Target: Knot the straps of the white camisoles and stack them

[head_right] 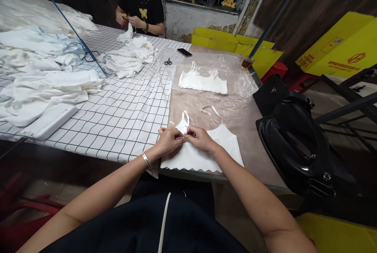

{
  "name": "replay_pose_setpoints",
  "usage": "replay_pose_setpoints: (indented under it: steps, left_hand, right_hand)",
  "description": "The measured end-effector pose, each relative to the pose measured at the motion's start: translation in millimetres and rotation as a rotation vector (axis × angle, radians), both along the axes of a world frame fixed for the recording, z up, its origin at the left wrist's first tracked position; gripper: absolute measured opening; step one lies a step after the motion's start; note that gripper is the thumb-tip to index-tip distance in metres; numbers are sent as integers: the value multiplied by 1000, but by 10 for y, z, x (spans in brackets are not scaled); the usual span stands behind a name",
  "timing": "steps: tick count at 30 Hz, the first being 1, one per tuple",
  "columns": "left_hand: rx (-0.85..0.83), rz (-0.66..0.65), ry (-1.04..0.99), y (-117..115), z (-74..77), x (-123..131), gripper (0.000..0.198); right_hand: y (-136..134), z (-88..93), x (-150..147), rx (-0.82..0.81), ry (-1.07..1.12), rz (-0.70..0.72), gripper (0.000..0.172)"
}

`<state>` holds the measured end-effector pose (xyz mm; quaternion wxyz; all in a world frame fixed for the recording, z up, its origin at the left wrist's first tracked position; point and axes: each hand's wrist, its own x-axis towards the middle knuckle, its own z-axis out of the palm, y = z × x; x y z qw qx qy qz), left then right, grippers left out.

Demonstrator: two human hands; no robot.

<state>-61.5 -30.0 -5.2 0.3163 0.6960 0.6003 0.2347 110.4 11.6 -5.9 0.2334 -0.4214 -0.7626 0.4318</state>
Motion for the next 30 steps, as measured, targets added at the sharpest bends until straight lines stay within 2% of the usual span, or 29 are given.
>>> replay_pose_setpoints:
  steps: [4,6,9,11,14,17,20,24,27,30]
  left_hand:
    - [4,-35,88,13,-4,13,13]
    - [58,-14,164,-21,0,28,11]
    - [266,47,315,-165,-34,51,24]
    - [426,-63,406,-307,-105,54,24]
    - [548,-355,453,-519,-245,23,31]
    - [542,-479,477,-649,-318,-27,51]
    - [514,-517,501,-683,-303,-55,63]
    - [478,-528,506,-672,-258,-65,71]
    - [445,-548,503,-666,-228,-83,72]
    - [421,-558,488,-642,-164,-55,74]
  right_hand:
    - [-20,-2,-103,-114,69,-104,12]
    - [1,57,-171,-277,178,-191,15]
    - [130,219,-274,-610,379,-311,20]
    - [293,345,-338,-778,484,-370,17]
    - [612,486,-432,-866,533,-443,19]
    - [917,524,-539,-804,378,-408,26]
    - [1103,475,-665,-689,157,-333,29]
    - [1204,414,-773,-605,-38,-307,23]
    - [1328,498,-616,-451,-201,-362,22]
    - [1479,668,-144,-238,-379,-491,25]
